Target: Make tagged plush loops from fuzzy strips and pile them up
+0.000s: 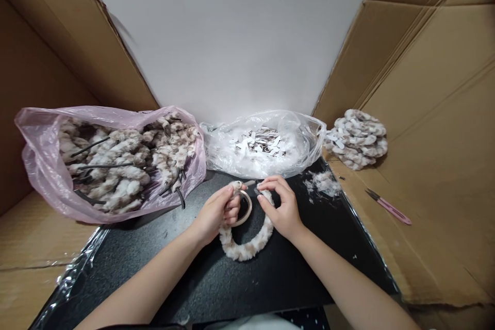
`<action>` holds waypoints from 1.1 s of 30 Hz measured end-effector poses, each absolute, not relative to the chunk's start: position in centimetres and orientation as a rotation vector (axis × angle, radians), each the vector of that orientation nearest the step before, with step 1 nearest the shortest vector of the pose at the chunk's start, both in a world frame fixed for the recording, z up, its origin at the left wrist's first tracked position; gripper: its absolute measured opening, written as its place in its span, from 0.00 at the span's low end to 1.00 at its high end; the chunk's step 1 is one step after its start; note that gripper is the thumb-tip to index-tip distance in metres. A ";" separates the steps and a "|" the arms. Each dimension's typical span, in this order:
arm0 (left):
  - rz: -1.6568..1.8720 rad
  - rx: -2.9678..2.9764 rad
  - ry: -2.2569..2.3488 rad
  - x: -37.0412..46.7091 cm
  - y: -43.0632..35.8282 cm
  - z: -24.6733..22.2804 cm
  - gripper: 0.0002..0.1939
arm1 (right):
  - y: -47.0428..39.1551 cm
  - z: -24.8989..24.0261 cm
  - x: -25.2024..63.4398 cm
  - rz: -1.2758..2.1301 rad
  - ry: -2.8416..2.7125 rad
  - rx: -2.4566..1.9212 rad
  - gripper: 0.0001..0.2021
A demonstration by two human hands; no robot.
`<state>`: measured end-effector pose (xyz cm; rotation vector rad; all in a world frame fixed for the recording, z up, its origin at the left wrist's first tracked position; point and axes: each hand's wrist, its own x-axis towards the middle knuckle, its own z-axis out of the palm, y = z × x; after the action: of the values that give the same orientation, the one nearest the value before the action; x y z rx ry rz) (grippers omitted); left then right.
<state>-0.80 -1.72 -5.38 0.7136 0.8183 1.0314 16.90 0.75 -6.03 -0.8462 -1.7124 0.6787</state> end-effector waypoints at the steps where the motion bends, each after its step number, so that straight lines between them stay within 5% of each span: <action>1: 1.096 0.715 0.836 -0.8 -1.6 -5.3 0.21 | 0.8 -6.2 16.9 0.674 -1.754 -0.854 0.06; 8: 1.203 0.711 0.924 -1.3 -1.6 -4.4 0.26 | 0.5 -7.4 16.5 0.553 -2.465 -0.879 0.12; 12: 1.211 0.732 0.950 -1.6 -1.5 -4.5 0.34 | 0.3 -7.2 16.6 0.587 -2.509 -0.921 0.05; 20: 1.302 0.982 0.988 -2.9 -0.6 -5.1 0.11 | 0.4 -6.2 16.9 0.915 -2.140 -0.769 0.05; 33: 0.926 2.037 1.129 -3.1 -1.0 -4.7 0.08 | 0.8 -6.8 16.6 1.076 -1.731 -0.709 0.09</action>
<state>-3.06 -1.05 -4.70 2.0374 1.1294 0.9265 16.62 0.77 -6.84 -0.7095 -1.7308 1.0757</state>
